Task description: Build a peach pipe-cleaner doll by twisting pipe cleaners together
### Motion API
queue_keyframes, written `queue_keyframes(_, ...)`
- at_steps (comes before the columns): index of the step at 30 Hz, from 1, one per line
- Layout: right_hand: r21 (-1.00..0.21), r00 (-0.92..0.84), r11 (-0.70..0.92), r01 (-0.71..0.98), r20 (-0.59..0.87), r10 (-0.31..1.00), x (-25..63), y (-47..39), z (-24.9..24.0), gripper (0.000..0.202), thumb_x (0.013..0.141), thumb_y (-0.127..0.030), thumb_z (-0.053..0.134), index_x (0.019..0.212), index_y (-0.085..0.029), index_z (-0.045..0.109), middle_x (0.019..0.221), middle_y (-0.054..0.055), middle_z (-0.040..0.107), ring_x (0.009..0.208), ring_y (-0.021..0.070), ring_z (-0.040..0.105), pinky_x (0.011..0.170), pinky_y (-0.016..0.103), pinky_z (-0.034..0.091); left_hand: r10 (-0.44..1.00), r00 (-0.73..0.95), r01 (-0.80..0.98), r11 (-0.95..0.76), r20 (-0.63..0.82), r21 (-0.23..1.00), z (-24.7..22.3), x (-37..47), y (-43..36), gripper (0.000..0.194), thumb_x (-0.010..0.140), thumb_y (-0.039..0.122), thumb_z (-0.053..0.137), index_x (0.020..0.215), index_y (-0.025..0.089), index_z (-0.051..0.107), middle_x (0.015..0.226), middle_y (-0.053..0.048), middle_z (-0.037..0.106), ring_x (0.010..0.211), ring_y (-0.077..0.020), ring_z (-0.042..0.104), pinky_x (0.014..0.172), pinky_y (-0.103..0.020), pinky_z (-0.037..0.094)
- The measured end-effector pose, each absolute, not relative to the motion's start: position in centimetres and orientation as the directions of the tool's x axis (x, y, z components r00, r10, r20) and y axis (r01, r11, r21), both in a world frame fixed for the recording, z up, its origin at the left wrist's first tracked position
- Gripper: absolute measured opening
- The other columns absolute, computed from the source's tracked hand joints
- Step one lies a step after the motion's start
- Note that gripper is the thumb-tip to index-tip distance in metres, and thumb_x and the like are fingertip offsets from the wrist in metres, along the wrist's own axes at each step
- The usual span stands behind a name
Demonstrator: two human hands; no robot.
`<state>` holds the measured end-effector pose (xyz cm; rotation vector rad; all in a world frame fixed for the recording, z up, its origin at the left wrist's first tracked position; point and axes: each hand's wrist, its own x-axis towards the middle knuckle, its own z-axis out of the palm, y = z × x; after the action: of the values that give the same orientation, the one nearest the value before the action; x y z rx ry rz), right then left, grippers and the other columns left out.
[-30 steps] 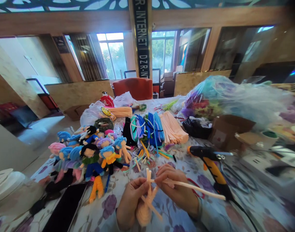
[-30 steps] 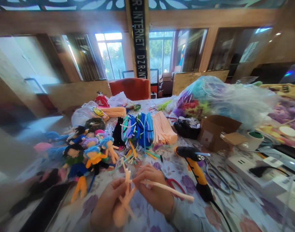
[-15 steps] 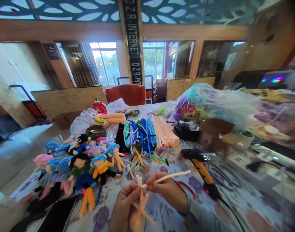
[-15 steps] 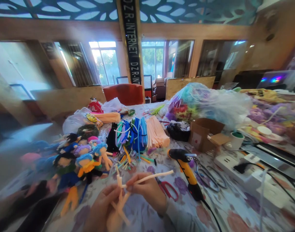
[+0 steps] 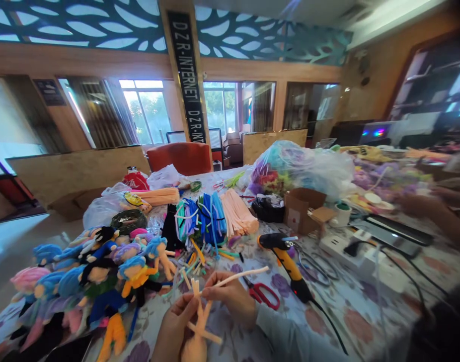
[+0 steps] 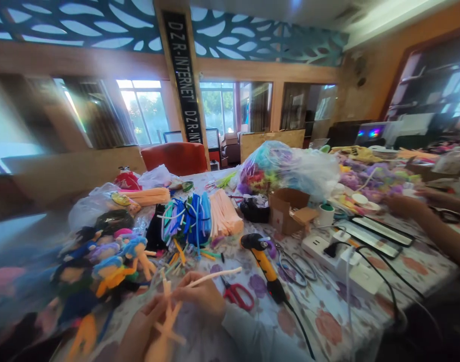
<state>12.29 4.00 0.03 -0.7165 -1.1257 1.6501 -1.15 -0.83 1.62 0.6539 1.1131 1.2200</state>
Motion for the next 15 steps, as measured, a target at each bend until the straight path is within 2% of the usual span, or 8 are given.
queue_keyframes(4,-0.915,-0.357,-0.103,-0.389,0.047,0.933,12.5,4.3,0.0,0.027,0.053,-0.031,0.081,0.059,-0.014,0.061,0.05,-0.005,0.057,0.047,0.0073,0.045,0.05,0.021,0.029,0.948,-0.034,-0.383,0.28,-0.317,0.88,1.5,-1.1,-0.8,0.028,0.051,0.035,0.082,0.063,0.016,0.065,0.053,0.003,0.062,0.047,-0.0106,0.054,0.045,-0.019,0.041)
queue_keyframes(7,-0.907,-0.375,-0.127,-0.401,0.036,0.926,12.6,4.6,0.0,0.029,0.052,-0.032,0.08,0.061,-0.014,0.06,0.053,-0.003,0.059,0.05,0.0091,0.049,0.052,0.022,0.032,0.958,-0.003,-0.401,0.26,-0.285,0.879,1.8,-0.7,-0.6,0.023,0.057,0.033,0.08,0.068,0.017,0.067,0.058,0.002,0.065,0.051,-0.0122,0.056,0.048,-0.02,0.043)
queue_keyframes(12,-0.893,-0.399,-0.164,-0.419,0.018,0.917,12.7,4.8,0.1,0.029,0.054,-0.036,0.076,0.062,-0.014,0.06,0.056,-0.001,0.06,0.054,0.0118,0.054,0.056,0.024,0.037,0.98,-0.077,-0.299,0.154,-0.185,0.942,3.3,0.2,-0.3,0.024,0.052,0.032,0.082,0.062,0.016,0.067,0.057,0.003,0.064,0.053,-0.0123,0.056,0.056,-0.021,0.047)
queue_keyframes(15,-0.897,-0.378,-0.154,-0.414,0.015,0.926,12.8,4.7,0.3,0.025,0.054,-0.033,0.075,0.059,-0.014,0.059,0.054,-0.002,0.059,0.053,0.0112,0.053,0.055,0.024,0.037,0.986,-0.142,-0.193,0.062,-0.09,0.979,3.5,0.4,-0.3,0.025,0.05,0.035,0.082,0.061,0.017,0.068,0.059,0.002,0.066,0.056,-0.013,0.056,0.057,-0.019,0.045)
